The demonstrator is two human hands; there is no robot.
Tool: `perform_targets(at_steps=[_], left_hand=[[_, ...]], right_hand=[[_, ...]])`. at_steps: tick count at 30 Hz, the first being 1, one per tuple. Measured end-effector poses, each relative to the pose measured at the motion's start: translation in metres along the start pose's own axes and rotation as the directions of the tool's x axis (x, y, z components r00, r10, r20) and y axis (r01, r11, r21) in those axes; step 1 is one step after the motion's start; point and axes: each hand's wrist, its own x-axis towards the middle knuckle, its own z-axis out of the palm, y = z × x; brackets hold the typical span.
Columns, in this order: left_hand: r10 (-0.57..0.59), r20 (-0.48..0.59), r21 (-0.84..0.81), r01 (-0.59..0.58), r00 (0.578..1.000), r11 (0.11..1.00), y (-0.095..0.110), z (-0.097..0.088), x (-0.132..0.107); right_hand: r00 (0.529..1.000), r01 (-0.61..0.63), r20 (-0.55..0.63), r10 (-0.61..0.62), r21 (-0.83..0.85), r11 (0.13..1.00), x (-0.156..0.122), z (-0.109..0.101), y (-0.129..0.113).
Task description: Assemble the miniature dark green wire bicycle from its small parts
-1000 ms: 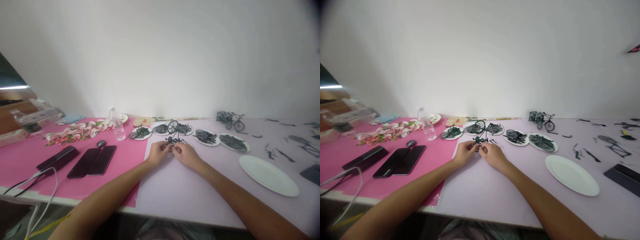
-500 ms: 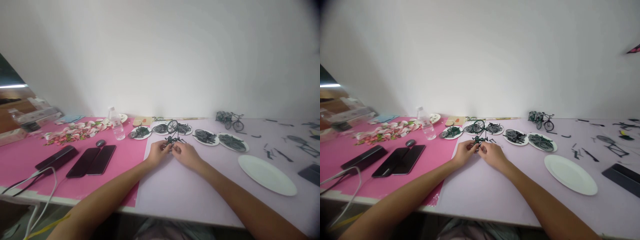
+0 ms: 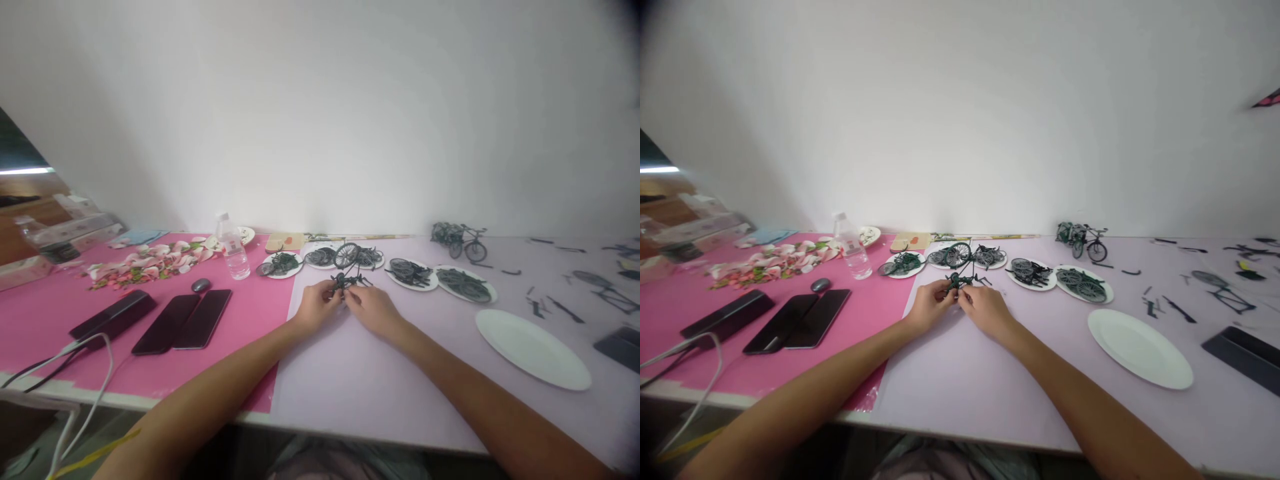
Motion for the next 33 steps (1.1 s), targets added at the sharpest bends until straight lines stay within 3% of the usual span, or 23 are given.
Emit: perform_targets(at_steps=[11, 33], left_hand=[[0.019, -0.048, 0.018, -0.018, 0.999, 1.000, -0.010, 0.001, 0.002], [0.073, -0.059, 0.093, -0.067, 0.996, 0.993, 0.006, -0.003, 0.000]], right_hand=[[0.996, -0.042, -0.077, 0.045, 0.048, 0.998, 0.001, 0.008, 0.003], [0.999, -0.020, -0.043, 0.023, 0.069, 0.997, 0.000, 0.005, 0.000]])
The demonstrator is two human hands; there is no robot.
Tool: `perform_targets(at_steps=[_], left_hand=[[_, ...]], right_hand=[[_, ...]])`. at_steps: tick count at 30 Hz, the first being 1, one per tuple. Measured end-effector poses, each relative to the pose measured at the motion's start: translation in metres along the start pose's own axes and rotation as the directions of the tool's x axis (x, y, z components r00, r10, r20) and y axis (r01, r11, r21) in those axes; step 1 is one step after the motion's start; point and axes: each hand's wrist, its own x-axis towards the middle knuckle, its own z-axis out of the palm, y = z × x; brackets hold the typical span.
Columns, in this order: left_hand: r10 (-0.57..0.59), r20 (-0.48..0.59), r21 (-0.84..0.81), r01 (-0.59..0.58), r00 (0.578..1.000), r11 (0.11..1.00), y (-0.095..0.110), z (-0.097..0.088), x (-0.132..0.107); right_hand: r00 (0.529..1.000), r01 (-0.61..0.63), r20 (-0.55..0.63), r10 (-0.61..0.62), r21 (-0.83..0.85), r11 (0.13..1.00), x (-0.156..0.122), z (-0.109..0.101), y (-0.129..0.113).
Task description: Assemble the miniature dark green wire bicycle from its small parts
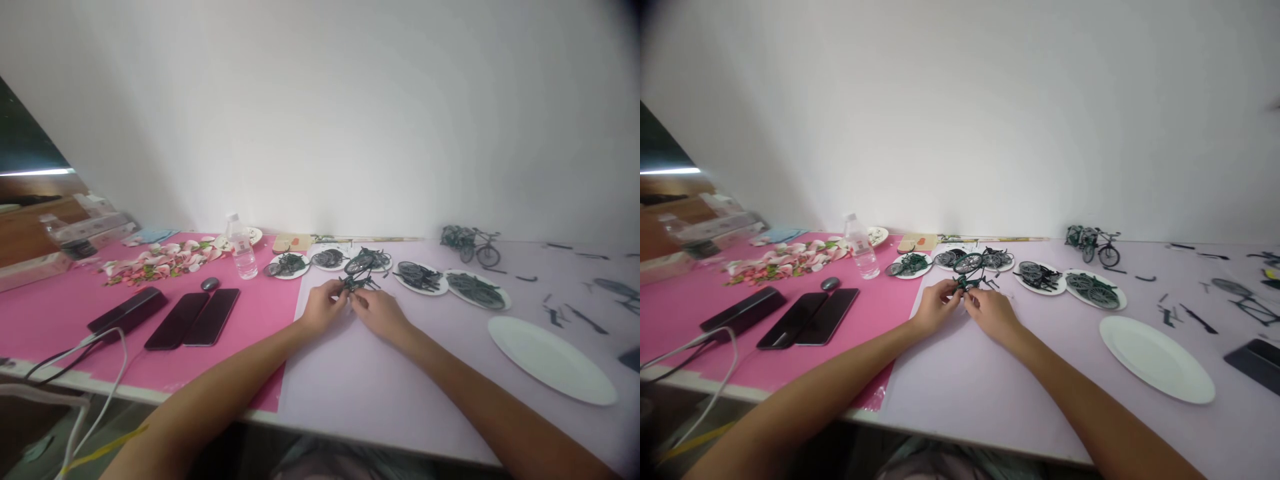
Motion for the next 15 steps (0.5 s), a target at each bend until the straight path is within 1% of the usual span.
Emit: perform_targets(at_steps=[6, 9, 15], left_hand=[[-0.007, -0.008, 0.012, 0.007, 1.000, 1.000, 0.0006, 0.0000, -0.0002], [-0.030, -0.022, 0.005, 0.030, 0.999, 1.000, 0.0017, 0.0002, 0.0000], [-0.042, -0.027, -0.021, 0.041, 0.999, 0.999, 0.0028, 0.0006, -0.0004]], right_hand=[[0.996, -0.028, -0.078, 0.031, 0.044, 0.999, -0.0006, 0.0022, -0.0014], [0.992, -0.035, -0.120, 0.042, 0.057, 0.998, -0.0002, 0.0030, -0.0016], [0.989, -0.027, -0.141, 0.037, 0.073, 0.997, 0.0005, 0.0039, 0.0004]])
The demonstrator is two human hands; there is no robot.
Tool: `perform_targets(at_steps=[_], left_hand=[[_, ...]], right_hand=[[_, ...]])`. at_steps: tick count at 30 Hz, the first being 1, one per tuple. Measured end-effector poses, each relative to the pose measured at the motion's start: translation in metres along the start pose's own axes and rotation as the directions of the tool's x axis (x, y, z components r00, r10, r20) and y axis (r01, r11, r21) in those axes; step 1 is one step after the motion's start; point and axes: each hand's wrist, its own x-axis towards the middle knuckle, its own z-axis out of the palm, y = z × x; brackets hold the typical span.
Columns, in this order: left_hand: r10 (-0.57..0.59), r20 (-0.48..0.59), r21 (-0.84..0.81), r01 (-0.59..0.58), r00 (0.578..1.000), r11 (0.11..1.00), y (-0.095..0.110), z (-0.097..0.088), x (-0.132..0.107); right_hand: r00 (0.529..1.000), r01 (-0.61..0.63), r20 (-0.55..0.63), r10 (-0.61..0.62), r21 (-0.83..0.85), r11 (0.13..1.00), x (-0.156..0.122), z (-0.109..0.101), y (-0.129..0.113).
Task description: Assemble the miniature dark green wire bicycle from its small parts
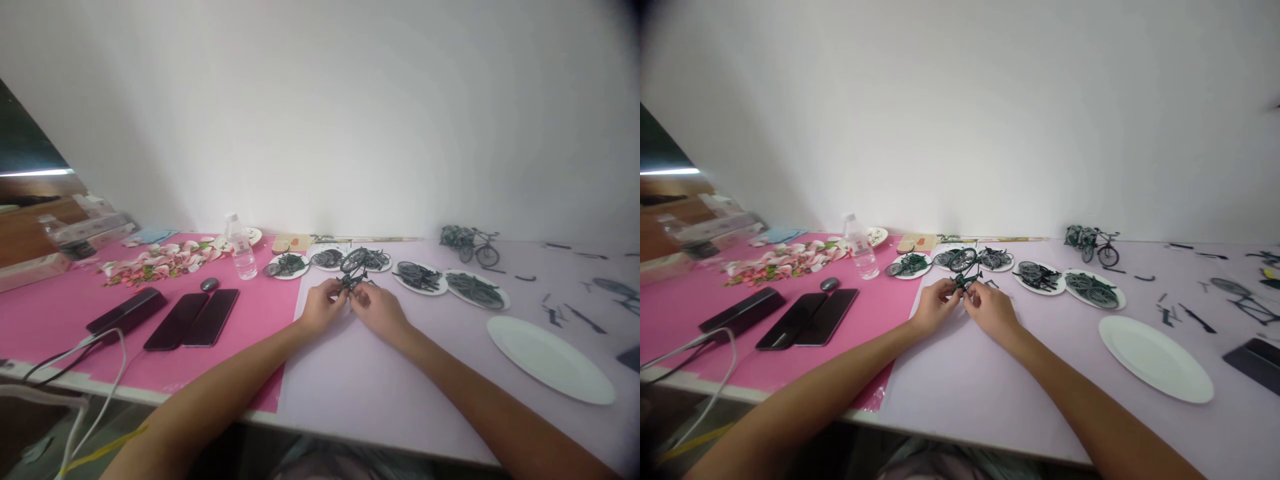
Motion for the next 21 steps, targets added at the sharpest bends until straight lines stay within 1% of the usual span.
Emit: perform_targets(at_steps=[8, 12, 17, 21], left_hand=[[-0.009, 0.015, 0.009, 0.009, 1.000, 1.000, 0.002, -0.001, 0.000], [-0.009, 0.020, -0.008, 0.010, 1.000, 1.000, 0.003, -0.001, 0.001], [-0.035, -0.012, -0.056, 0.034, 0.999, 0.998, -0.003, 0.001, 0.002], [-0.034, -0.025, -0.034, 0.033, 0.999, 0.999, -0.008, 0.001, 0.003]], right_hand=[[0.999, 0.040, 0.022, -0.040, 0.019, 0.999, -0.001, -0.003, 0.000], [0.999, 0.023, 0.048, -0.025, 0.041, 0.999, -0.001, -0.003, 0.000], [0.998, 0.012, 0.067, -0.017, 0.069, 0.998, 0.000, -0.002, 0.001], [0.997, 0.031, 0.066, -0.036, 0.081, 0.996, 0.000, -0.002, -0.001]])
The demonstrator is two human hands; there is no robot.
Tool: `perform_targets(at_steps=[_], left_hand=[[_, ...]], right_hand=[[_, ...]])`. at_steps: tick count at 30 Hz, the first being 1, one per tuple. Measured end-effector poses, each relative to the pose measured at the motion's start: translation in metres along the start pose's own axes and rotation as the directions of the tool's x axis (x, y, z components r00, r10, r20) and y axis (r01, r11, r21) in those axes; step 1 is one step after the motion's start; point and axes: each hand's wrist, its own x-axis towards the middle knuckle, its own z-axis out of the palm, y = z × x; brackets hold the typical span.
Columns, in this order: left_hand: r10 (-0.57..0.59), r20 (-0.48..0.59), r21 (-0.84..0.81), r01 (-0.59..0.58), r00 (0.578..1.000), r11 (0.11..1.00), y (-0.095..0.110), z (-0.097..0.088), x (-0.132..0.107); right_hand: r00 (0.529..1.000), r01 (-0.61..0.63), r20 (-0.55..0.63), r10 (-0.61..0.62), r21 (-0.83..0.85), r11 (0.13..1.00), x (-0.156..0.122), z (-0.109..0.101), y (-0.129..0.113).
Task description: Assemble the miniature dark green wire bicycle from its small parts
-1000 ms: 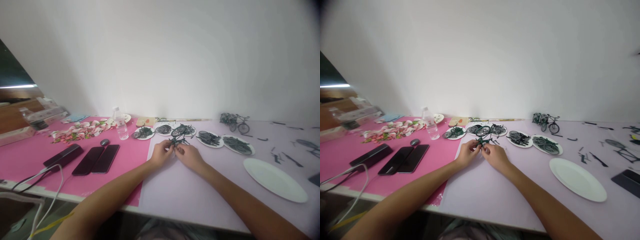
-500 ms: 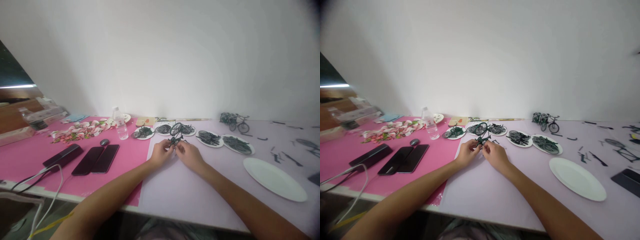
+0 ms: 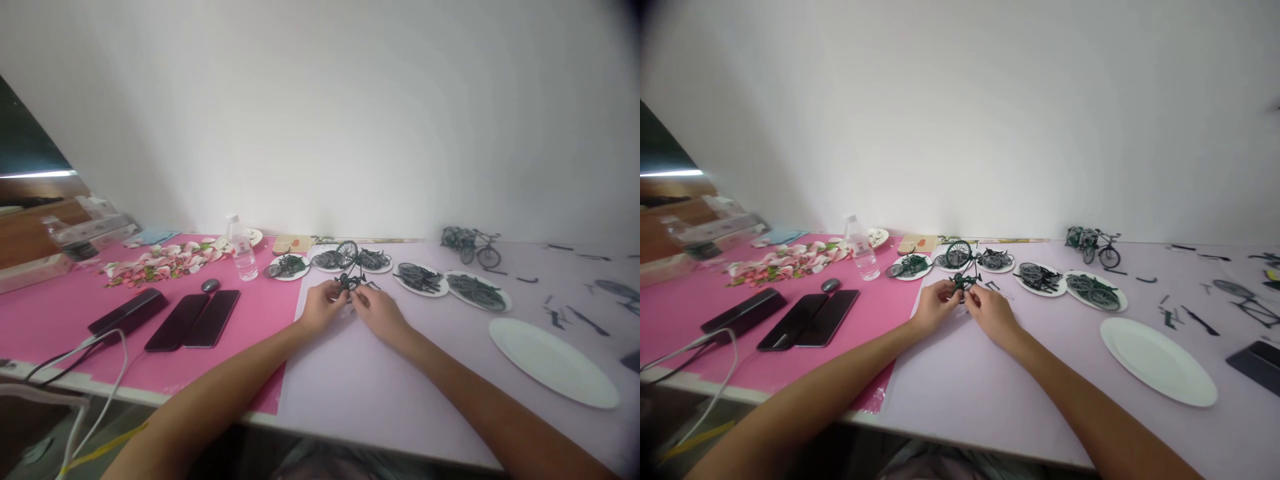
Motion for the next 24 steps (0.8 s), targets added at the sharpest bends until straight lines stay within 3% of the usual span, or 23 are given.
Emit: perform_targets(at_steps=[12, 17, 24], left_hand=[[-0.011, -0.011, -0.005, 0.011, 1.000, 1.000, -0.0013, -0.0015, 0.0002], [-0.046, 0.023, -0.076, 0.048, 0.999, 0.996, 0.0005, -0.0026, 0.0005], [-0.066, 0.015, -0.089, 0.067, 0.998, 0.994, 0.0046, -0.0025, 0.0006]], right_hand=[[0.996, -0.010, -0.086, 0.012, 0.016, 1.000, -0.0010, 0.0040, 0.0024], [0.996, 0.036, -0.084, -0.034, 0.020, 0.999, -0.0019, 0.0017, 0.0001], [0.998, 0.001, -0.069, -0.005, -0.052, 0.999, -0.0006, 0.0003, 0.0002]])
